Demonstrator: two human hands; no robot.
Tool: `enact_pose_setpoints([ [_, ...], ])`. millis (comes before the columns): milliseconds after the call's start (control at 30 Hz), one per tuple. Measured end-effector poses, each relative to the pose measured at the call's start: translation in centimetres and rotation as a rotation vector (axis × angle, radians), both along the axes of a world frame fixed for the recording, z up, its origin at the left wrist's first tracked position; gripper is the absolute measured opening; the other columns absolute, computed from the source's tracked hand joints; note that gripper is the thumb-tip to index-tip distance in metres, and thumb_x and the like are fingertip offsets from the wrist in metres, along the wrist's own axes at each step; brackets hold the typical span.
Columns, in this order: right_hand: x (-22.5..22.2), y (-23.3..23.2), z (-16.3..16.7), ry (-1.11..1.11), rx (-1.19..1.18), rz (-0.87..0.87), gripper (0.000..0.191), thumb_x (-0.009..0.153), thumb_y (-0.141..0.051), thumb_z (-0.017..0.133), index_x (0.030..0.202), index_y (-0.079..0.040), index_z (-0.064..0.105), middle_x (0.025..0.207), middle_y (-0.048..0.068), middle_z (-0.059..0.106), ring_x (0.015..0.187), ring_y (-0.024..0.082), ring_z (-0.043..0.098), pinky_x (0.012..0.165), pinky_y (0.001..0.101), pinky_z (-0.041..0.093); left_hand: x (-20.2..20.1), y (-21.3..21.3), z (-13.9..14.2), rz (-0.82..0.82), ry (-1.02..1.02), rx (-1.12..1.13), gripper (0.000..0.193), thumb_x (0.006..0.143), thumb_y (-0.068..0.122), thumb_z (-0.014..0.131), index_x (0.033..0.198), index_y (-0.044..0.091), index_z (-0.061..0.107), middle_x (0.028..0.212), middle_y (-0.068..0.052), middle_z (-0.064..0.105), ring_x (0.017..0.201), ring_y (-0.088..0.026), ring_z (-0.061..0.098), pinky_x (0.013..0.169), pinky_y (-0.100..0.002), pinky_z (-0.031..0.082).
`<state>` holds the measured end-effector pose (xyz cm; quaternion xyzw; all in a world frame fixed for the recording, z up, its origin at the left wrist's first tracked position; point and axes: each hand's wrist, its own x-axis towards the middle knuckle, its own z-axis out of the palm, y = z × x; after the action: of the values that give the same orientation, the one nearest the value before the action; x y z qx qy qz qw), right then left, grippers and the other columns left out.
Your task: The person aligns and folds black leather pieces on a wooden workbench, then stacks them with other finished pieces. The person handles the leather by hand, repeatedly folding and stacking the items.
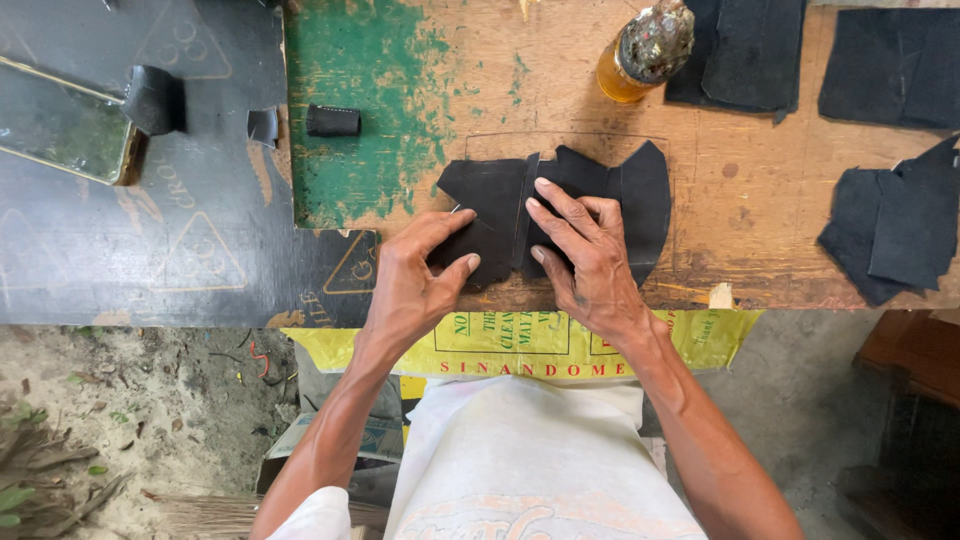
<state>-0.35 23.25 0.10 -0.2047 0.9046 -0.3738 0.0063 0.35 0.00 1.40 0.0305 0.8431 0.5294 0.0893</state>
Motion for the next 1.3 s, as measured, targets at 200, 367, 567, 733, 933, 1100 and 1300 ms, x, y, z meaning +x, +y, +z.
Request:
enact_pose_setpoints([
  [200, -0.1, -0.1, 0.0, -0.03, -0.008, 0.0, 0.056, 0.082, 0.001, 0.077, 0.137, -0.002, 0.064, 0.153, 0.009, 0.054, 0.113, 0.03, 0.05, 0.103, 0.0379, 0.044, -0.1, -1.7, -1.2, 0.138, -0.418, 0.317, 0.049, 0.096, 0.012, 0.067, 0.142, 0.008, 0.05, 0.134, -0.012, 0.062, 0.119, -0.021, 0.064, 0.087, -0.035, 0.059],
  [367, -0.2, 0.9, 0.3, -0.071, -0.126, -0.025, 0.046, 0.088, 0.004, 0.073, 0.133, -0.002, 0.067, 0.145, 0.011, 0.062, 0.119, 0.029, 0.058, 0.108, 0.0374, 0.048, 0.3, -3.0, -2.6, 0.182, -0.507, 0.43, 0.04, 0.1, 0.035, 0.057, 0.133, 0.015, 0.05, 0.125, -0.01, 0.067, 0.109, -0.016, 0.066, 0.087, -0.035, 0.062],
  [567, 2.8, 3.5, 1.0, 0.006, -0.259, -0.272, 0.027, 0.097, 0.007, 0.069, 0.122, -0.002, 0.071, 0.124, 0.014, 0.071, 0.11, 0.02, 0.071, 0.095, 0.0299, 0.059, 0.6, -3.6, -3.8, 0.183, -0.568, 0.698, 0.038, 0.104, 0.044, 0.053, 0.129, 0.015, 0.047, 0.127, -0.013, 0.068, 0.104, -0.019, 0.068, 0.087, -0.036, 0.058],
  [733, 5.9, 4.7, 0.5, 0.023, -0.257, -0.462, 0.017, 0.097, 0.004, 0.074, 0.113, -0.002, 0.07, 0.115, 0.012, 0.071, 0.105, 0.015, 0.069, 0.089, 0.0282, 0.058, 0.6, -3.2, -3.7, 0.217, -0.512, 0.544, 0.037, 0.099, 0.028, 0.062, 0.13, 0.012, 0.052, 0.127, -0.011, 0.066, 0.108, -0.015, 0.067, 0.086, -0.034, 0.06],
  [933, 4.7, 2.7, -0.2, 0.074, -0.167, -0.334, 0.022, 0.093, 0.004, 0.073, 0.114, -0.004, 0.074, 0.113, 0.01, 0.071, 0.1, 0.021, 0.065, 0.08, 0.0283, 0.055, 1.1, -1.2, -1.9, 0.109, -0.327, 0.295, 0.048, 0.089, 0.009, 0.077, 0.135, 0.003, 0.066, 0.126, -0.009, 0.071, 0.106, -0.013, 0.069, 0.09, -0.025, 0.059],
  [1100, 1.7, -0.1, -0.5, 0.115, -0.046, -0.092, 0.038, 0.092, 0.004, 0.07, 0.13, -0.002, 0.069, 0.136, 0.012, 0.064, 0.114, 0.028, 0.055, 0.102, 0.0375, 0.048, 1.0, -0.1, -0.4, 0.09, -0.207, 0.204, 0.05, 0.086, 0.006, 0.078, 0.134, 0.0, 0.065, 0.121, -0.009, 0.067, 0.106, -0.014, 0.068, 0.086, -0.025, 0.061],
  [1300, 0.5, -0.6, -0.6, 0.091, 0.006, -0.041, 0.042, 0.089, 0.002, 0.072, 0.13, -0.002, 0.068, 0.144, 0.007, 0.062, 0.11, 0.029, 0.053, 0.101, 0.0388, 0.043, 0.9, 0.1, -0.2, 0.092, -0.152, 0.178, 0.05, 0.084, 0.002, 0.078, 0.132, -0.001, 0.065, 0.125, -0.01, 0.066, 0.108, -0.015, 0.067, 0.083, -0.024, 0.062],
])
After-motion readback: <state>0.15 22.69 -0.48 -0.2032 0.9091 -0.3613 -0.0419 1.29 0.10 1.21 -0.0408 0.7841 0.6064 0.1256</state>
